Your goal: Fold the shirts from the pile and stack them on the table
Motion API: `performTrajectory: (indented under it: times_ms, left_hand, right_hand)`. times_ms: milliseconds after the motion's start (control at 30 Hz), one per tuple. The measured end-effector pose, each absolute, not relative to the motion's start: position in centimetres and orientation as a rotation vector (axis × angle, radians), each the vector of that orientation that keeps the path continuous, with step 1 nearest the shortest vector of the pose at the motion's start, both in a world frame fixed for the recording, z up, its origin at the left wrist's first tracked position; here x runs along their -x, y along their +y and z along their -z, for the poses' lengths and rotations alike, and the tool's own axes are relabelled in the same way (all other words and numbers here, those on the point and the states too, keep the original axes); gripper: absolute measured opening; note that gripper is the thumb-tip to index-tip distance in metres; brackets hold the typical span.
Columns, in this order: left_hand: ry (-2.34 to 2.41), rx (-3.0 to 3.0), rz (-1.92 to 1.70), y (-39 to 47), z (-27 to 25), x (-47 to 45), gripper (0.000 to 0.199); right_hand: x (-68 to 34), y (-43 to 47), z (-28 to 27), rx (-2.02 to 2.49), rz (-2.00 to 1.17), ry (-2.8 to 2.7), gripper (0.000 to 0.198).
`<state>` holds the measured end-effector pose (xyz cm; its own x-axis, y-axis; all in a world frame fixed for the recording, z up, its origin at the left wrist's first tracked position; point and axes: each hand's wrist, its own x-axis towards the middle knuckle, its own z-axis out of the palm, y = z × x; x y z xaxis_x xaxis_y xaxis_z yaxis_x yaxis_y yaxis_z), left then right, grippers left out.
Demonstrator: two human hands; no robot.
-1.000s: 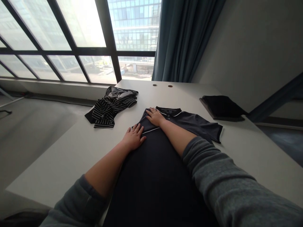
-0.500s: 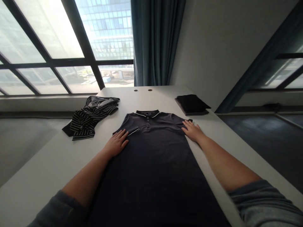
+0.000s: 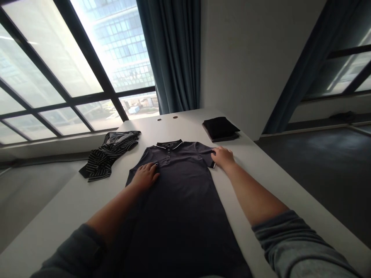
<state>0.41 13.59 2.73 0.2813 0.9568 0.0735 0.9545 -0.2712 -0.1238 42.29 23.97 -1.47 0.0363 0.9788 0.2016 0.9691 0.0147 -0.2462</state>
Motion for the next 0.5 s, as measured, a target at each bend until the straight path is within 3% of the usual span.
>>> performTrajectory:
  times_ms: [133,267,500]
  left_hand:
    - [-1.558,2.688,0.060,12.8,-3.1,-11.3,0.051]
    - [-1.648,2.675,0.173,13.6,-1.9,-19.9,0.060]
    - [-1.819,2.701,-0.012,14.6,0.8,-23.1,0.074]
  right_hand:
    - [-43.5,24.8,1.8,2.061,-0.074,-1.881,0.039]
    - [-44.2,25.1,2.0,2.110,-0.119,-1.843,0.045]
    - [-43.9,25.3,2.2,2.194,-0.118,-1.751,0.051]
